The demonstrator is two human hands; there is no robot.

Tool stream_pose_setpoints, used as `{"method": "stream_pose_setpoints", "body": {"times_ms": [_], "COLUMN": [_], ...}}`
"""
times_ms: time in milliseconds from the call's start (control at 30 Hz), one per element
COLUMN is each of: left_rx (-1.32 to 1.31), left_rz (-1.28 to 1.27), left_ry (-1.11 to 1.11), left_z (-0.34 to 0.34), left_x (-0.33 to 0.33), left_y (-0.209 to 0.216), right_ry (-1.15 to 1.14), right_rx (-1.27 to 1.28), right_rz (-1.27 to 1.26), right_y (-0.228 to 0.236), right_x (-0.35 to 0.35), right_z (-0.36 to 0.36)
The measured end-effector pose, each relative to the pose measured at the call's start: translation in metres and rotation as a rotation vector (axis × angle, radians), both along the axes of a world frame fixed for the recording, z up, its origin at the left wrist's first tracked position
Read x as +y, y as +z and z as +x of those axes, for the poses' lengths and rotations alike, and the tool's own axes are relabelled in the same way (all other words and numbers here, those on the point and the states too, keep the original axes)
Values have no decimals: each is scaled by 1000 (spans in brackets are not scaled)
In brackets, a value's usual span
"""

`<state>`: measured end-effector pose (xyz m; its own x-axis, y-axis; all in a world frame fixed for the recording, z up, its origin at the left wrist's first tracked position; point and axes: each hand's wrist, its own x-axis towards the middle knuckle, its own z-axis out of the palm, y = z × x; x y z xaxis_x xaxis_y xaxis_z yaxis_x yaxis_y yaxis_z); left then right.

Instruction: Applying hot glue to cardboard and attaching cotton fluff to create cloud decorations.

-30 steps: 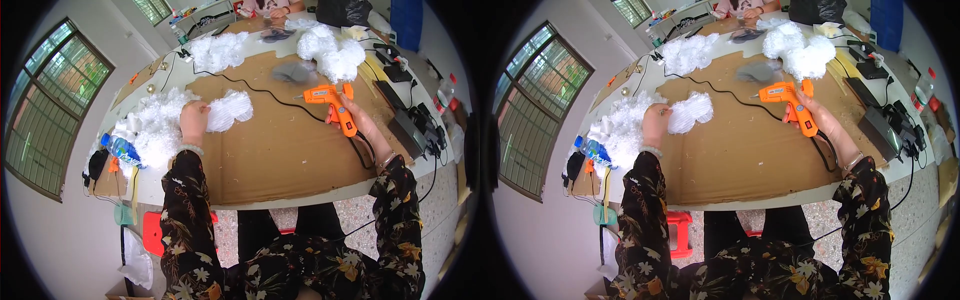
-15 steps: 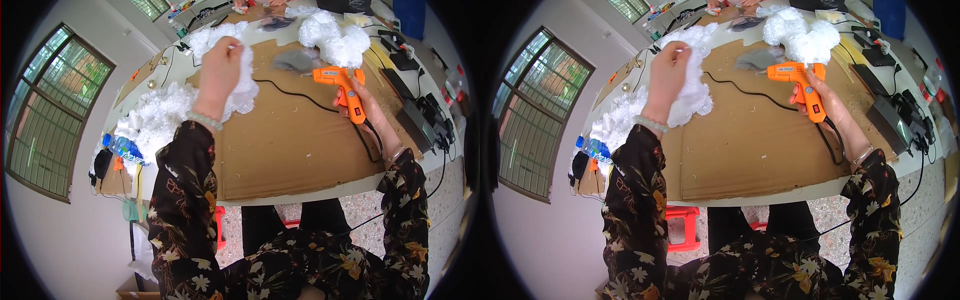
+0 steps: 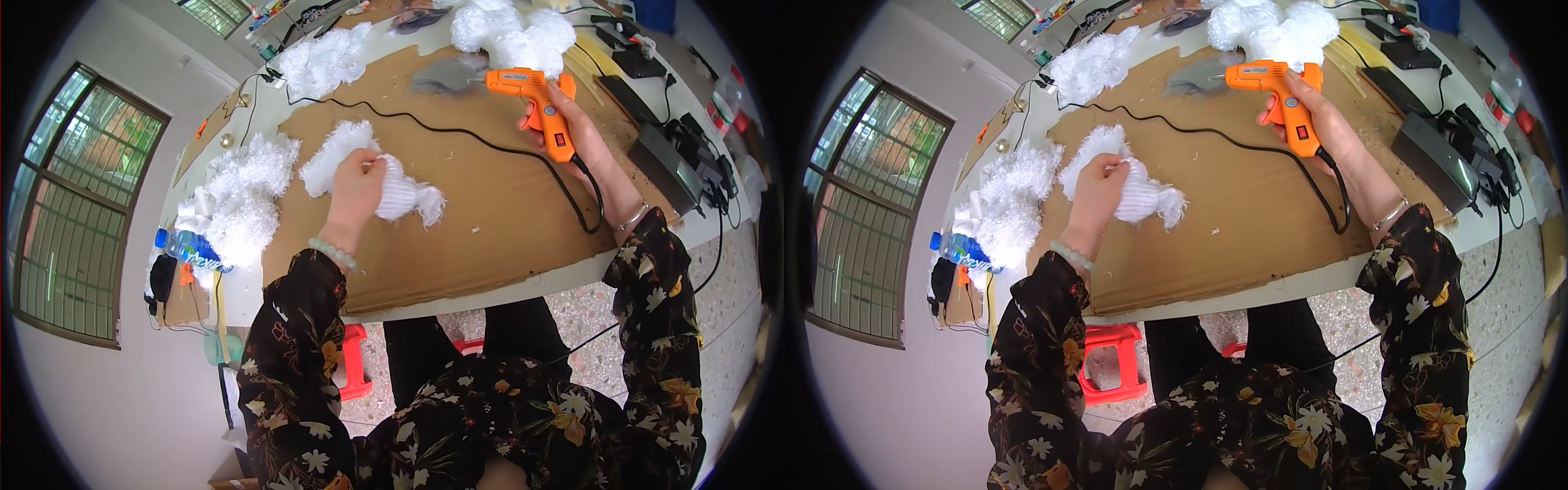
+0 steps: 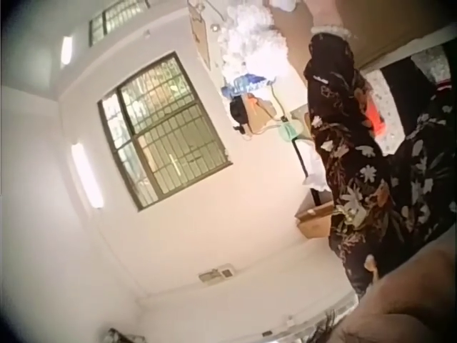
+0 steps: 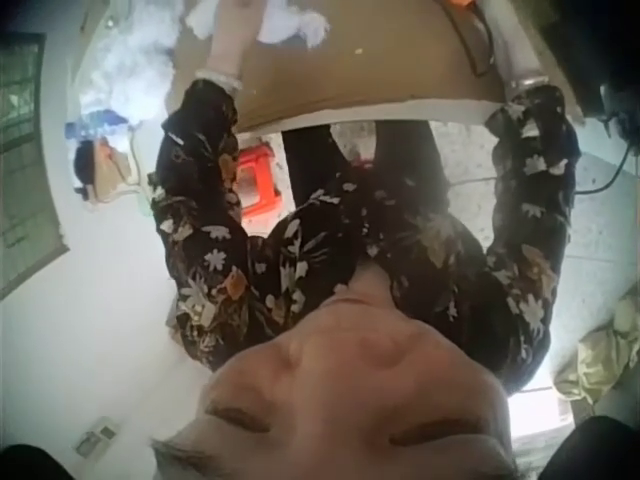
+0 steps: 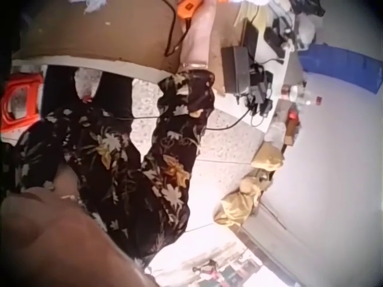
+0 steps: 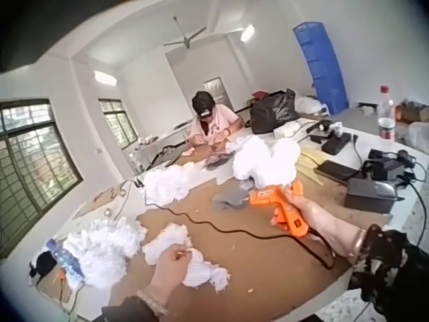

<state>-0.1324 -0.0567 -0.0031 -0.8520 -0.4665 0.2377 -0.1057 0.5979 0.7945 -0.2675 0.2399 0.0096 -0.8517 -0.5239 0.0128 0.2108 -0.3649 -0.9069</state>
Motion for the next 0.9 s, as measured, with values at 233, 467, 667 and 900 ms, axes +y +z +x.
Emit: {"method": "stream_pose_setpoints", "body": {"times_ms": [233, 467, 667, 900], "left_rx": [-120, 114, -167, 76], "left_rz": [-401, -1204, -669, -790], "left_ry": [-94, -203, -568, -370], "left_z": [29, 61, 93, 88], "left_x": [6, 2, 36, 49], "left_y": [29, 47, 39, 27], "right_ry": [13, 97, 85, 52], "right_rx": [4, 28, 58, 35], "right_rz": [40, 38, 1, -8], "right_y": [-4, -6, -4, -6], "right_x": [3, 1, 5, -1], "right_z": [0, -3, -2, 1]}}
